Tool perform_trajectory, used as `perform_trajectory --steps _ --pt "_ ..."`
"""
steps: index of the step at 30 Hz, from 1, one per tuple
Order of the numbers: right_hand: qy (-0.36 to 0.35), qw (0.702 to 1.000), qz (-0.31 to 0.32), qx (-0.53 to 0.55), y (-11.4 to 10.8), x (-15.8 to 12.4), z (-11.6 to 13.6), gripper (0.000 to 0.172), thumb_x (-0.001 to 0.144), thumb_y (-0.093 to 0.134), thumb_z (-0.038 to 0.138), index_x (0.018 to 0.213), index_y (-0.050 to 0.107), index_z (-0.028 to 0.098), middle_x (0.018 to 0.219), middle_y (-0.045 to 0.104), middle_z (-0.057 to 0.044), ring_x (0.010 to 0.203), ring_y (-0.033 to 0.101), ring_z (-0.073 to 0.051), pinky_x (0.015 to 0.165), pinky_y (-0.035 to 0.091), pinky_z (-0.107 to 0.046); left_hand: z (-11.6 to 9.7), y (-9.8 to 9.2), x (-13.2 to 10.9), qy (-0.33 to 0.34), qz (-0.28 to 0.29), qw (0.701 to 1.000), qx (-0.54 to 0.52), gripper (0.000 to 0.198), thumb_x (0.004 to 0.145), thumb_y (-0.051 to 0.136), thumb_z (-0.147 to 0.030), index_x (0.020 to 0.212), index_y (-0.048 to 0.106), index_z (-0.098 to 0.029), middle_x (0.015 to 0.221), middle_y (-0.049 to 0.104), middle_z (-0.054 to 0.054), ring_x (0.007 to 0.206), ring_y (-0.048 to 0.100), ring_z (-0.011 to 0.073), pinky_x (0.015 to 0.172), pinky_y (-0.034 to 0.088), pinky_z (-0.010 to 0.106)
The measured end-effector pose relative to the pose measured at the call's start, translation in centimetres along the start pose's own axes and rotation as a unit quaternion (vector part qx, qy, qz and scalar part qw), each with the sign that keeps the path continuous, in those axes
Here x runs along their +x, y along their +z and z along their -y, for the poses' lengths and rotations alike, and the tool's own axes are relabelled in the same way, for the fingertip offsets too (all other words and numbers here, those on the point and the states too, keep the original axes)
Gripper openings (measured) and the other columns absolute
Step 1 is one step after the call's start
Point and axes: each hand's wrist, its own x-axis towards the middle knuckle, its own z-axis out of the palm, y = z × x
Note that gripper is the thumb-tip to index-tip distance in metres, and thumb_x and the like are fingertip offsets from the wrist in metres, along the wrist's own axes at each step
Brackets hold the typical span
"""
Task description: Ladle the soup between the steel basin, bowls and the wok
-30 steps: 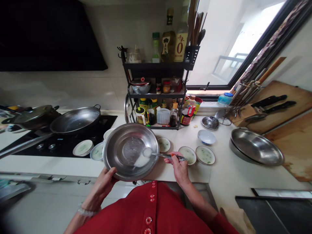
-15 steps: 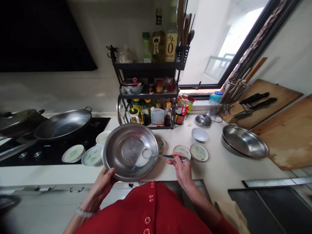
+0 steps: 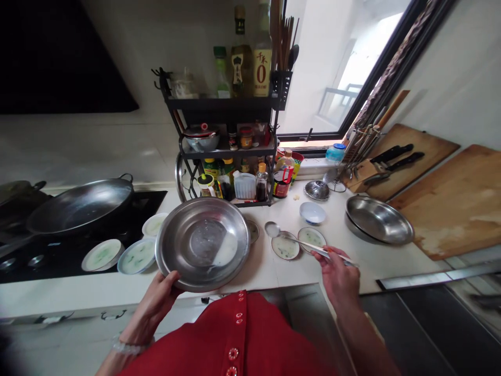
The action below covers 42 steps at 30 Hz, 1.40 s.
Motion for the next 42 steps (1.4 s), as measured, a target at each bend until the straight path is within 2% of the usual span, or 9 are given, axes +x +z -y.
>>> perform_trajectory --steps 5,8,11,15,22,25,32,37,42 --pt "-0.098 0.989 -0.083 -0.069 -3.6 2.2 0.4 0.024 0.057 0.076 0.032 0.067 0.06 0.017 0.065 0.064 0.001 0.054 0.065 -0.018 0.066 0.059 -0.041 -0.2 -0.1 0.2 -0.006 -0.008 1.0 0.001 0.029 0.059 0.06 -0.011 0.087 0.056 -0.017 0.065 0.067 0.0 0.061 0.067 0.0177 0.058 0.054 0.028" --pt "-0.155 0.956 -0.086 -0.235 -5.0 1.8 0.1 0.027 0.07 0.066 0.039 0.082 0.061 0.017 0.062 0.065 0.0 0.059 0.067 -0.022 0.076 0.055 -0.046 -0.3 0.0 0.1 -0.006 -0.011 1.0 -0.001 0.029 0.058 0.06 -0.011 0.086 0.055 -0.016 0.065 0.067 0.0 0.061 0.066 0.0175 0.058 0.054 0.029" --pt "-0.252 0.89 -0.023 -0.378 -5.8 0.9 -0.3 0.025 0.081 0.054 0.039 0.092 0.06 0.018 0.063 0.066 -0.003 0.071 0.069 -0.024 0.084 0.051 -0.046 -0.2 0.0 0.2 -0.006 -0.011 1.0 -0.001 0.029 0.058 0.06 -0.011 0.086 0.055 -0.017 0.064 0.067 -0.001 0.06 0.066 0.0172 0.058 0.054 0.028" --pt "-0.378 0.829 0.09 -0.403 -6.5 0.3 -0.1 0.016 0.083 0.053 0.034 0.092 0.061 0.023 0.085 0.069 -0.006 0.075 0.068 -0.021 0.077 0.055 -0.04 0.0 -0.2 0.3 -0.008 -0.007 1.0 0.0 0.028 0.056 0.06 -0.012 0.083 0.055 -0.016 0.062 0.066 -0.001 0.06 0.066 0.0174 0.058 0.054 0.029" --pt "-0.467 0.723 0.19 -0.473 -7.0 -0.7 1.5 0.015 0.084 0.053 0.024 0.095 0.063 0.023 0.098 0.068 -0.01 0.095 0.066 -0.024 0.086 0.053 -0.042 0.0 -0.4 0.3 0.0 -0.006 1.0 0.004 0.026 0.057 0.061 -0.012 0.082 0.055 -0.017 0.061 0.064 -0.002 0.06 0.066 0.0173 0.059 0.054 0.03" --pt "-0.445 0.743 0.193 -0.461 -7.1 -1.1 0.7 0.014 0.084 0.053 0.026 0.092 0.064 0.022 0.093 0.069 -0.01 0.091 0.067 -0.024 0.082 0.054 -0.041 -0.1 -0.4 0.1 0.002 -0.007 1.0 0.0 0.029 0.057 0.061 -0.012 0.085 0.056 -0.017 0.063 0.065 -0.002 0.062 0.066 0.0177 0.06 0.054 0.03" --pt "-0.168 0.967 -0.074 -0.178 -4.4 -1.0 -1.0 0.018 0.075 0.065 0.034 0.083 0.06 0.02 0.066 0.065 0.0 0.058 0.066 -0.02 0.069 0.055 -0.04 -0.4 -0.3 -0.1 -0.002 -0.005 1.0 -0.007 0.033 0.057 0.061 -0.013 0.09 0.055 -0.017 0.065 0.067 0.0 0.065 0.067 0.0192 0.06 0.055 0.031" --pt "-0.082 0.992 0.077 -0.049 0.9 -3.5 -1.5 0.019 0.07 0.071 0.032 0.079 0.063 0.018 0.07 0.068 -0.003 0.059 0.066 -0.018 0.067 0.056 -0.038 -0.6 -0.1 -0.4 0.005 -0.007 1.0 -0.009 0.033 0.056 0.061 -0.014 0.088 0.054 -0.017 0.066 0.067 0.0 0.068 0.068 0.0207 0.059 0.055 0.031" --pt "-0.125 0.945 0.271 -0.137 5.5 -6.6 -4.1 0.016 0.085 0.058 0.032 0.091 0.065 0.019 0.075 0.069 -0.005 0.065 0.068 -0.019 0.065 0.057 -0.036 -0.6 -0.1 -0.7 0.01 -0.007 1.0 -0.009 0.035 0.056 0.062 -0.015 0.09 0.054 -0.017 0.066 0.068 0.0 0.067 0.068 0.021 0.058 0.055 0.031"
